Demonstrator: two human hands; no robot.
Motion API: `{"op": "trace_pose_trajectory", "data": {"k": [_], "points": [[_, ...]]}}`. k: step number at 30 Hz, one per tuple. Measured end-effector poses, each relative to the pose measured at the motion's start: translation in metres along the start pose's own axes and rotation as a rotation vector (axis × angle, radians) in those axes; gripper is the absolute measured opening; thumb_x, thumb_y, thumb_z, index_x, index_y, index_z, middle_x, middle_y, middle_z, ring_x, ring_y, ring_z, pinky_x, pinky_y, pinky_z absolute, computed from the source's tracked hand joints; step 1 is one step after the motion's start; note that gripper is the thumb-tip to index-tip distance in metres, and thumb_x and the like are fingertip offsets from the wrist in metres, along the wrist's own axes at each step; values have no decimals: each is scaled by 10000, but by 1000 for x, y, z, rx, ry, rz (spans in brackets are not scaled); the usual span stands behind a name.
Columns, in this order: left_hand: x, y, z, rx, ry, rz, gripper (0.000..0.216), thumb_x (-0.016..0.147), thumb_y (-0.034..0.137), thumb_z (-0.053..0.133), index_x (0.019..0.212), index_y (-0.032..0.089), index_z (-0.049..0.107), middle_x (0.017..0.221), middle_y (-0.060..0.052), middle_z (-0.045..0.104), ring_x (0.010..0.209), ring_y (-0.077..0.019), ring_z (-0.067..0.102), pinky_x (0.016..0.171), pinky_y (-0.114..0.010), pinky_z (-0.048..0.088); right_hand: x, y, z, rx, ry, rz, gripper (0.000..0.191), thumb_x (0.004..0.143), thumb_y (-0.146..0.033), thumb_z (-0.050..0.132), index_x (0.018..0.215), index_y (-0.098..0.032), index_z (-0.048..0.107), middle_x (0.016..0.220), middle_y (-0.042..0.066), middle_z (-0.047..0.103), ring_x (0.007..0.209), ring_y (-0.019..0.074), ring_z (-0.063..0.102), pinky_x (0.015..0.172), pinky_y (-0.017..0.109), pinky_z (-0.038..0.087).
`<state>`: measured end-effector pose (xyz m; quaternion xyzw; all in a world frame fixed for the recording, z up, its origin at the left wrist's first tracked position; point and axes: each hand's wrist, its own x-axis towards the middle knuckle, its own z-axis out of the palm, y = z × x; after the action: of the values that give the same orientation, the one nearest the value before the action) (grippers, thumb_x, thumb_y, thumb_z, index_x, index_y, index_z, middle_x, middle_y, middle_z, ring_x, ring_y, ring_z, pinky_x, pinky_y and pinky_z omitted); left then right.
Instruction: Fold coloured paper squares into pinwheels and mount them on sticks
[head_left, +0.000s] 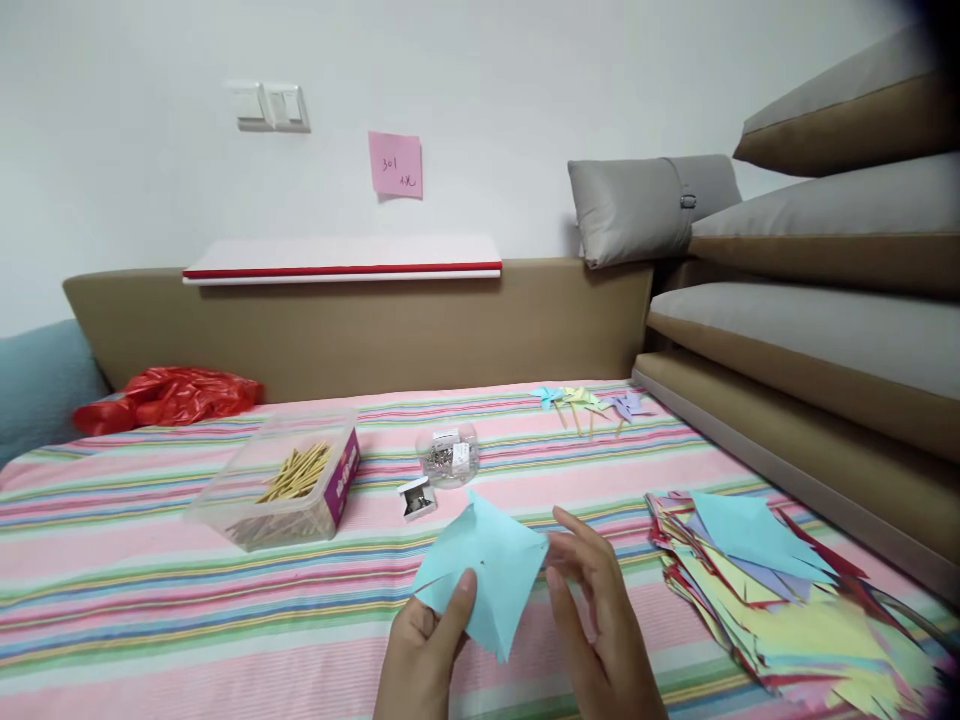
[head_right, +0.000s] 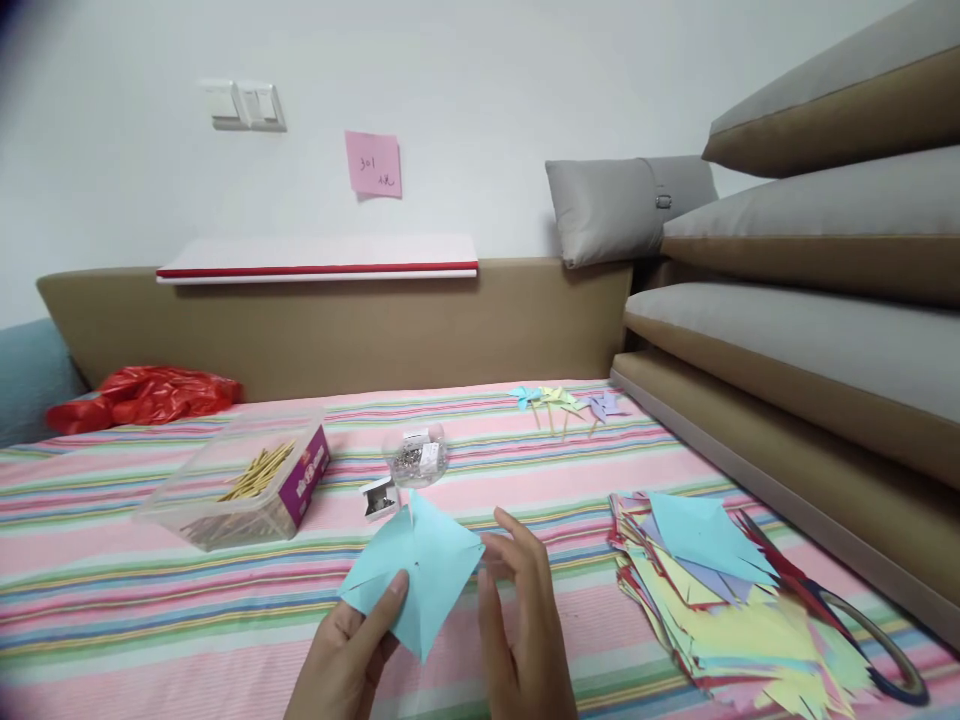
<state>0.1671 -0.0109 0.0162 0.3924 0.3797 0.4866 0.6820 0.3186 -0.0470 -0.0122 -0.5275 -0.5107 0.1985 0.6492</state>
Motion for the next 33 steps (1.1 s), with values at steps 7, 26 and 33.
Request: {"op": "trace_pose_trajectory", "data": {"k": [7, 26, 33], "points": [[-3, -3, 2, 157, 80, 78, 367, 779, 490, 748, 963, 178, 802, 851, -59, 794, 855, -294, 682, 808, -351, 505, 0, 2, 33, 615, -164, 688, 613, 668, -633, 806, 1016, -157, 640, 744, 61, 747, 678, 207, 685, 668, 327, 523], [-1, 3, -10, 134, 239, 32, 587, 724, 435, 825, 1214, 162, 651, 811, -26, 756, 728, -199, 657, 677, -265, 515, -3, -1, 21, 320, -192, 184, 247, 978, -472, 498, 1017, -239, 571, 698, -19, 661, 650, 148, 629, 653, 255, 514], [1, 12, -7, -48, 252, 60, 838, 686, 308, 880, 1416, 217, 477, 913, -38, 787, 739, -171, 692, 676, -243, 532, -1, 1, 15, -2, -233, -263, 204, 911, -135, 596, 1001, -266, 724, 876, 4, 767, 781, 157, 717, 726, 245, 571]]}}
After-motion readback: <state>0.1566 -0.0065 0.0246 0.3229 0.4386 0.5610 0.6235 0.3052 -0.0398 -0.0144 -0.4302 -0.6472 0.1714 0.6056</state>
